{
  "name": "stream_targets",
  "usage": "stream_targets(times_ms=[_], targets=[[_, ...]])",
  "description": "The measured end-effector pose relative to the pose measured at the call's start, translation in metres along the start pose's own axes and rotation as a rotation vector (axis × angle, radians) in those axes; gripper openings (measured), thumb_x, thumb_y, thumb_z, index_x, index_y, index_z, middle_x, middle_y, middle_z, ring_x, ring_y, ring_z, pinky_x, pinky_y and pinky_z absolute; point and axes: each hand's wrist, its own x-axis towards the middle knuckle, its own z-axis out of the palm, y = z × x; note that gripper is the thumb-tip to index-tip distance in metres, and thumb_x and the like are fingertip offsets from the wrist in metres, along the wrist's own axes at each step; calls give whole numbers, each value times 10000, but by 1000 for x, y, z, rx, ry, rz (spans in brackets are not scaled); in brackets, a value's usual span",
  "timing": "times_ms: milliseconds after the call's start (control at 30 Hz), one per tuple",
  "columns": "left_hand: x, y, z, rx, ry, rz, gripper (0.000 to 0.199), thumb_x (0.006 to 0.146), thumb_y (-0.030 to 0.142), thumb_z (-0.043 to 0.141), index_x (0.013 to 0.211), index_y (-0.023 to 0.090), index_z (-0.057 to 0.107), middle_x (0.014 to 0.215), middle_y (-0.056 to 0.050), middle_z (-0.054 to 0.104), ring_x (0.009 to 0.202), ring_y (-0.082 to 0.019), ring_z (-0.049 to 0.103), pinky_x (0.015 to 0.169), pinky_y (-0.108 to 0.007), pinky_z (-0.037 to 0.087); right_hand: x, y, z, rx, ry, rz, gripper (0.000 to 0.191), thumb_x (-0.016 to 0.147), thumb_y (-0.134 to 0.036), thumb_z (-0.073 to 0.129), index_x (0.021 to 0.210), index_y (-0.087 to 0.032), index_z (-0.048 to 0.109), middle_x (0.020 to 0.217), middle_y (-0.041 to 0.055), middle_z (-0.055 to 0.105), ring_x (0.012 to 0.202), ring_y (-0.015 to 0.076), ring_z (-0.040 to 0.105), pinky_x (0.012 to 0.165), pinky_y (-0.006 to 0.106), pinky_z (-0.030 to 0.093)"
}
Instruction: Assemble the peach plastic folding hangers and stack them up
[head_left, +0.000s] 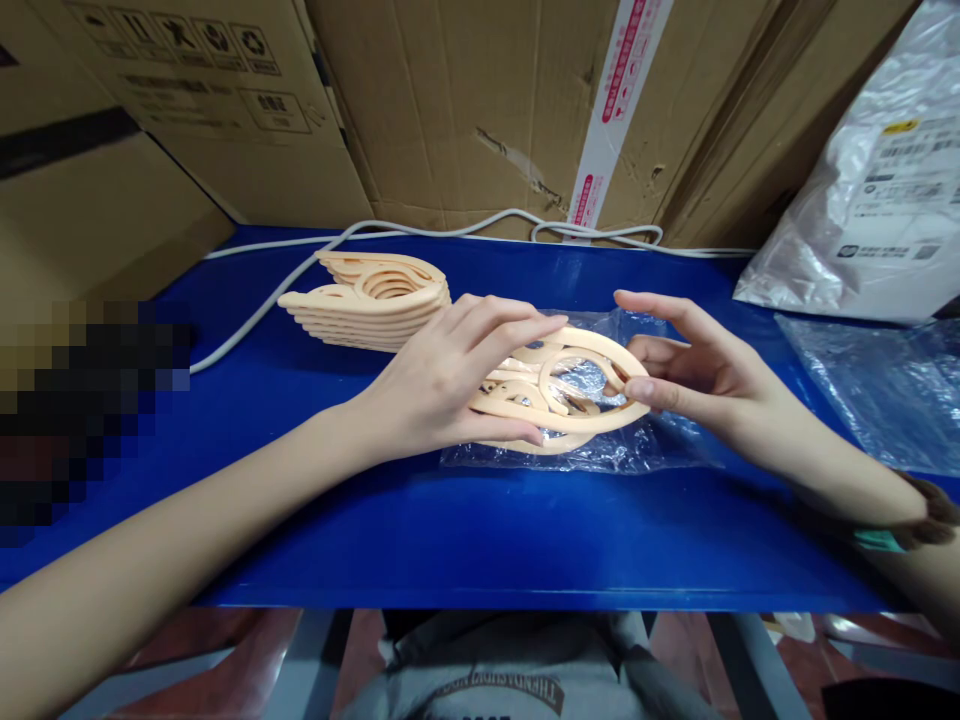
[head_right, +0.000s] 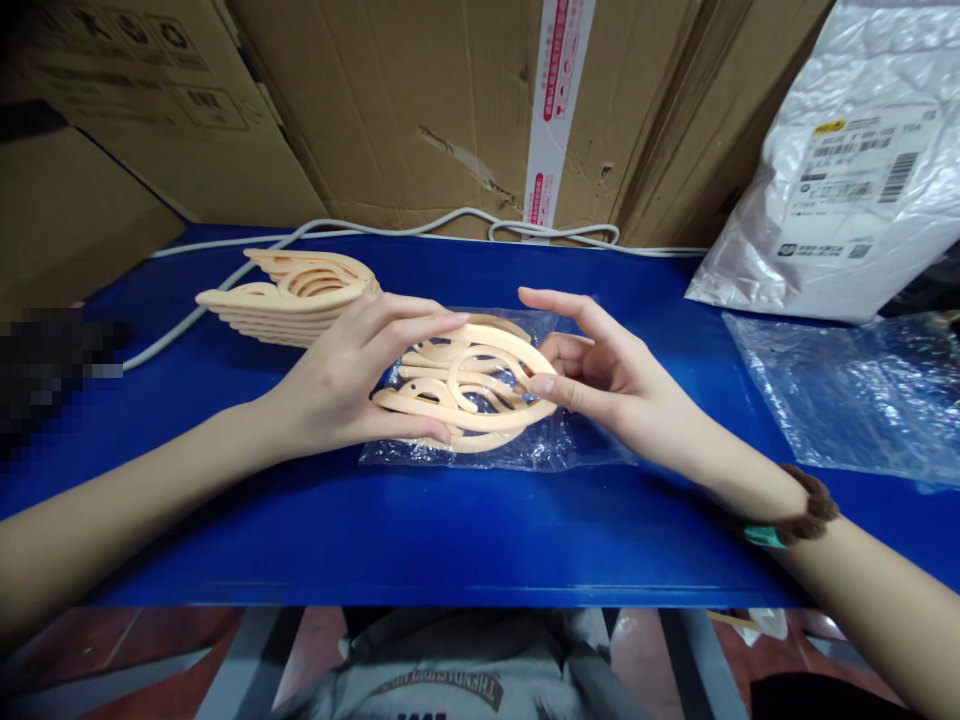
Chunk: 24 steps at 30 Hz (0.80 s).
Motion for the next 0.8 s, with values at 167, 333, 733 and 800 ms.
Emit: stream_targets(times_ms=[167,333,733,800], targets=[[-2,-1,0,97,6,39,791,828,623,648,1440,211,366,1282,-140,560,1160,-292,541,986,-441,415,-1,0,2,45,-6,5,569,909,-371,616,1427,-326,384,1020,40,695,912,233,675,785,408,592],[-3,2,1,175,44,62,729,878,611,590,1433,196,364,1266,-142,577,1160,-277,551,982,-426,417,-3,-3,2,-18,5,-13,552,914,-395,605,1420,-337,392,1049,39,696,904,235,673,753,396,594],[1,20,4,110,100,-21,678,877,522,640,1386,124,434,1257,-170,581,1139,-291,555,980,-434,431,-6,-4,12,-726,114,-466,817,825,-453,709,1501,-320,269,1392,109,475,1242,329,487,1025,493,426],[2,26,4,107,117,-36,674,875,518,644,1368,100,454,1242,-180,584,1119,-289,559,973,-431,433,-7,-8,13,-803,115,-491,791,848,-445,684,1504,-309,263,1379,116,487,1223,327,497,1006,488,434]])
